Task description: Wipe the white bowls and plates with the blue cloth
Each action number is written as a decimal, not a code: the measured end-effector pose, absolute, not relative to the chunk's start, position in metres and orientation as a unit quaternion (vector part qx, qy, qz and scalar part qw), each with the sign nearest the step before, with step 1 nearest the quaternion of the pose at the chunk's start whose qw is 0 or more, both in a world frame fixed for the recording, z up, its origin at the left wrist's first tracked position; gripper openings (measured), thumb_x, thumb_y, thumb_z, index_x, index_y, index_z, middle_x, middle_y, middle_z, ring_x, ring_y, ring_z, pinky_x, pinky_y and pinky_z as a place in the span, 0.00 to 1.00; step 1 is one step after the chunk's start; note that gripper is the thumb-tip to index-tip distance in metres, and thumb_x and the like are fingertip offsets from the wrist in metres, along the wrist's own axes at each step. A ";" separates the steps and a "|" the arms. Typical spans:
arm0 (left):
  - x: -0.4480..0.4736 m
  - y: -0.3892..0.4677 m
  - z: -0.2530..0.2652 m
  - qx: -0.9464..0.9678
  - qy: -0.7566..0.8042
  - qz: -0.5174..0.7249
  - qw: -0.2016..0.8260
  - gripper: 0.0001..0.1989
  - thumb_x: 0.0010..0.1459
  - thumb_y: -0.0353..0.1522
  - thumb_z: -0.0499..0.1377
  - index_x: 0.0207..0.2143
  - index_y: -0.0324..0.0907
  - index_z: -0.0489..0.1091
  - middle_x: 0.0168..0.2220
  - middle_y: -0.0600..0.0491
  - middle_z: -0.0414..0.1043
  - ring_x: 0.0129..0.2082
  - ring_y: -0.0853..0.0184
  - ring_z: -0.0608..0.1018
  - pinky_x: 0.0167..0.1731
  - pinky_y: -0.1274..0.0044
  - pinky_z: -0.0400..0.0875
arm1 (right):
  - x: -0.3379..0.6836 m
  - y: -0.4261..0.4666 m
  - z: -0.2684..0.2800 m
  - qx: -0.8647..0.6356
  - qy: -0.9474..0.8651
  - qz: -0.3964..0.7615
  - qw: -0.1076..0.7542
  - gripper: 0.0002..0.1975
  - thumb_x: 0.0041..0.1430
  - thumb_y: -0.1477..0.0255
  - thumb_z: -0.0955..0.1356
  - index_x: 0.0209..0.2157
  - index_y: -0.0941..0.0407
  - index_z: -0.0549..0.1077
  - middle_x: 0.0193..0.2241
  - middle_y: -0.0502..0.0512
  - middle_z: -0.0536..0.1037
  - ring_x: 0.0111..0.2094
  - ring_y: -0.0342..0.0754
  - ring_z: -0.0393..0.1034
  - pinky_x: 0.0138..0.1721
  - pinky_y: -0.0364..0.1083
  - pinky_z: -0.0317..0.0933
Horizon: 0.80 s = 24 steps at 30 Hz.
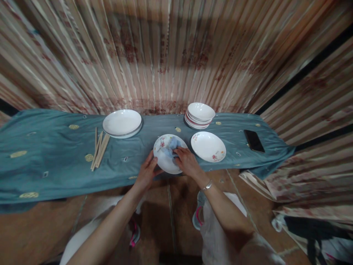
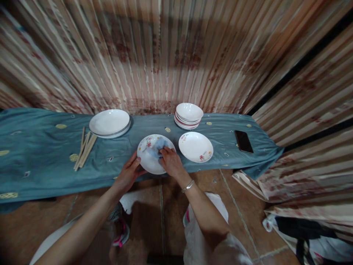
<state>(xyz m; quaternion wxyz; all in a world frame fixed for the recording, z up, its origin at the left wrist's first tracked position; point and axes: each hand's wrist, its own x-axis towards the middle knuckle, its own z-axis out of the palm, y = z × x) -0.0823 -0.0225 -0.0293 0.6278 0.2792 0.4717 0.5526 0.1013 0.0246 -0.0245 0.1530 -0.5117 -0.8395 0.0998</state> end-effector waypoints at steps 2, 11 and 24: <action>-0.082 -0.022 -0.029 0.279 0.474 0.551 0.628 0.33 0.51 0.41 0.67 0.59 0.47 0.68 0.65 0.47 0.63 0.59 0.49 0.70 0.41 0.67 0.80 | 0.106 0.019 -0.021 -0.525 -0.838 0.090 0.113 0.16 0.60 0.81 0.63 0.48 0.61 0.74 0.47 0.64 0.77 0.48 0.55 0.70 0.54 0.50 0.61; -0.080 -0.019 -0.029 0.301 0.502 0.547 0.599 0.32 0.51 0.41 0.66 0.59 0.47 0.68 0.64 0.48 0.64 0.58 0.50 0.72 0.37 0.68 0.81 | 0.112 -0.005 -0.005 -0.508 -0.849 0.134 0.053 0.12 0.61 0.78 0.62 0.37 0.60 0.77 0.40 0.60 0.80 0.44 0.51 0.73 0.49 0.46 0.61; -0.083 -0.018 -0.031 0.296 0.523 0.527 0.601 0.37 0.49 0.44 0.67 0.60 0.44 0.68 0.44 0.48 0.80 0.33 0.65 0.79 0.24 0.80 0.71 | 0.092 -0.007 -0.020 -0.429 -0.697 0.480 0.316 0.10 0.51 0.72 0.64 0.29 0.55 0.78 0.28 0.49 0.79 0.32 0.46 0.72 0.38 0.43 0.63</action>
